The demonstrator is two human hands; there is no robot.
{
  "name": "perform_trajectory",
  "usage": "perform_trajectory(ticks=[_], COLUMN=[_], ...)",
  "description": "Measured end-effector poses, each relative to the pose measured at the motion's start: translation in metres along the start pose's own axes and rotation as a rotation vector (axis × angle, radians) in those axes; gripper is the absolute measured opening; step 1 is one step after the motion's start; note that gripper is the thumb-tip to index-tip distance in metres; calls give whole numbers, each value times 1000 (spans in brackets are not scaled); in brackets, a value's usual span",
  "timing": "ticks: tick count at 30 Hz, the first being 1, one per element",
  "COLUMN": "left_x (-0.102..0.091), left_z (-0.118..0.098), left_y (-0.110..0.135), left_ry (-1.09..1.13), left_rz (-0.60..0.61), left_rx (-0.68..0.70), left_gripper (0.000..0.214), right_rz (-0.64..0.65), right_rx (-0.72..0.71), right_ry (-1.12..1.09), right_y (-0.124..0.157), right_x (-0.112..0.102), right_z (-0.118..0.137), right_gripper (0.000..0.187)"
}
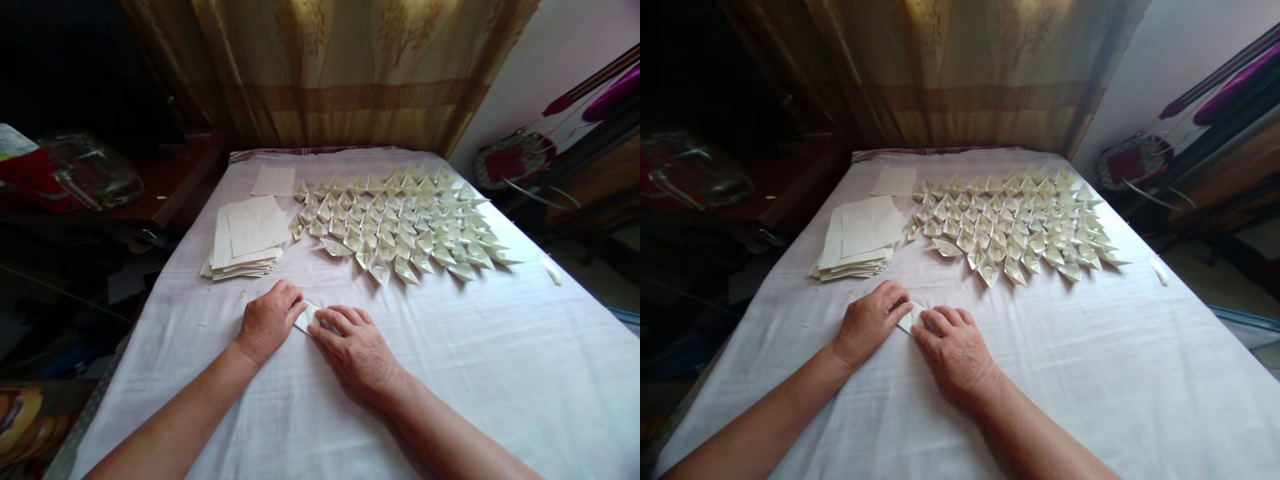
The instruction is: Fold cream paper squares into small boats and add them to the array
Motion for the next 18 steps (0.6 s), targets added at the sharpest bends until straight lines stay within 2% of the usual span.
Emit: perform_trajectory(ticks=[5,13,18], left_x=[2,0,1], left_z=[-2,2,9], left_y=[2,20,18], left_ry=[-86,-12,83], left_rz=[16,63,90], left_rx=[4,116,100], left_gripper=[14,8,8], right_rz=[-15,23,35], right_rx=[-5,37,52], right_ry=[22,-4,3], right_y=[0,-1,-2], right_x=[-2,1,1], right_z=[2,1,0], right_gripper=[27,26,25])
Point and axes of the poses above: each hand's wrist, its own y-axis away from the middle knuckle, its own x-axis out of the palm, z = x × y, the point moved 9 cm from there along -y, towards the middle knuckle, and after that the axes turned 7 degrees about -x, right-handed, at the moved point
